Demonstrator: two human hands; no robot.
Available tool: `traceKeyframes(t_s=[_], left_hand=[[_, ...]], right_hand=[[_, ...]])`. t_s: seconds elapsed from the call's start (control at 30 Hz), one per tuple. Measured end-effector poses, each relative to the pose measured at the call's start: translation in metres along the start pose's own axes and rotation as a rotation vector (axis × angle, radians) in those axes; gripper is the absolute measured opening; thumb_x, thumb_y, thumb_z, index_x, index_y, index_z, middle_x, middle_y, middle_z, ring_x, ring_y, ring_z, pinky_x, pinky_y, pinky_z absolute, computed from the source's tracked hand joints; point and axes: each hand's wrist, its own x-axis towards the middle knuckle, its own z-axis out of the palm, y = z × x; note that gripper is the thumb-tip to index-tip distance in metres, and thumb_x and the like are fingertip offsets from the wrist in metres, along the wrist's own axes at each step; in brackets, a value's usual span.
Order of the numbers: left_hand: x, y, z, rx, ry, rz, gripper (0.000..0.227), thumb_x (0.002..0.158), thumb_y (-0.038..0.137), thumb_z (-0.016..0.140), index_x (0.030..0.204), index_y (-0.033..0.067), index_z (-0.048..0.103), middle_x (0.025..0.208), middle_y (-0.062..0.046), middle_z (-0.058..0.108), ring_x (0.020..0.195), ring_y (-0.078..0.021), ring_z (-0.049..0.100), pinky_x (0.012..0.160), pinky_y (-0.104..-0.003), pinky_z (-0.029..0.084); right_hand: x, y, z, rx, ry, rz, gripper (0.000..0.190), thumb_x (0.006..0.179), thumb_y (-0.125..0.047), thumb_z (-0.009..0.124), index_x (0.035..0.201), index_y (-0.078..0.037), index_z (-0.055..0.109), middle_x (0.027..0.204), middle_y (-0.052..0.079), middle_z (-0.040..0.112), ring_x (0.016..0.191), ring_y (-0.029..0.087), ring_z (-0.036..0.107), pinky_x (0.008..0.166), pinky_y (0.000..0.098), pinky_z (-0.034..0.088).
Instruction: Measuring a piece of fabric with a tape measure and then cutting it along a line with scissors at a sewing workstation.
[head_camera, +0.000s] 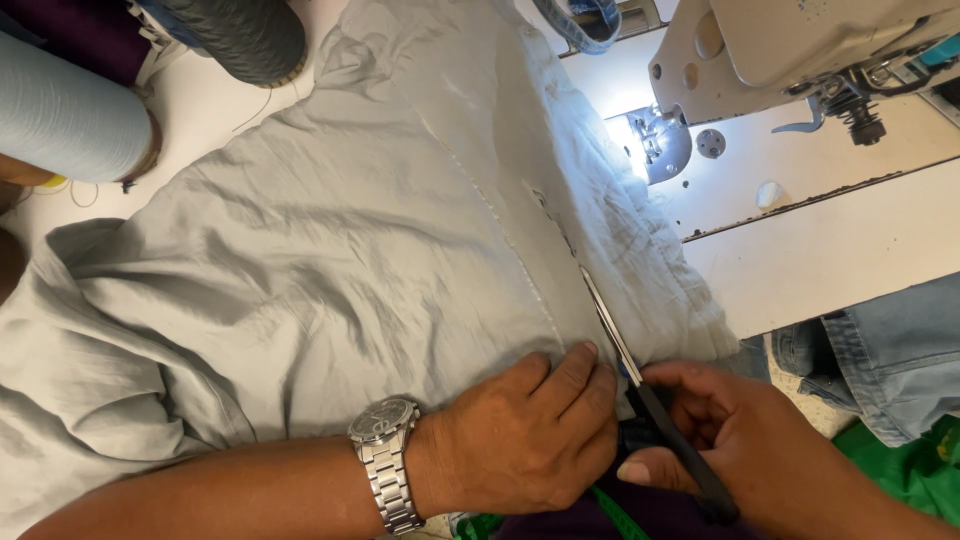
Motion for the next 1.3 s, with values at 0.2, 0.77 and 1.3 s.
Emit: traceKeyframes(t_s=[0.2,0.77,1.3], left_hand=[[0.000,0.002,-0.002,-0.002,-0.011,0.010,0.027,0.106,0.005,0.047,0.089,0.0049,0.068,0.108,-0.023,0.073,0.104,-0.0385,0.072,0.071,-0.039,0.050],[-0.008,0.013,-0.003,-0.119,-0.082,0.016,0.024,0.105,0.009,0.049,0.096,0.0053,0.070,0.115,-0.025,0.071,0.109,-0.0436,0.069,0.073,-0.043,0.048],[-0.019,0.026,0.012,-0.114,-0.027,0.034,0.026,0.108,0.014,0.051,0.093,0.0097,0.073,0.111,-0.022,0.073,0.105,-0.0428,0.073,0.073,-0.045,0.050]], right_hand=[[-0.002,-0.004,0.001,0.061,0.032,0.046,0.072,0.060,0.004,0.107,0.127,-0.009,0.087,0.069,0.017,0.070,0.069,0.024,0.061,0.066,0.0344,0.048],[-0.009,-0.028,0.003,0.141,0.035,0.085,0.065,0.057,0.005,0.100,0.121,0.001,0.089,0.080,0.024,0.083,0.076,0.028,0.069,0.071,0.0371,0.053],[-0.021,-0.044,0.003,0.120,0.022,0.178,0.058,0.064,0.002,0.098,0.121,0.002,0.088,0.073,0.028,0.070,0.057,0.035,0.059,0.054,0.0438,0.050]])
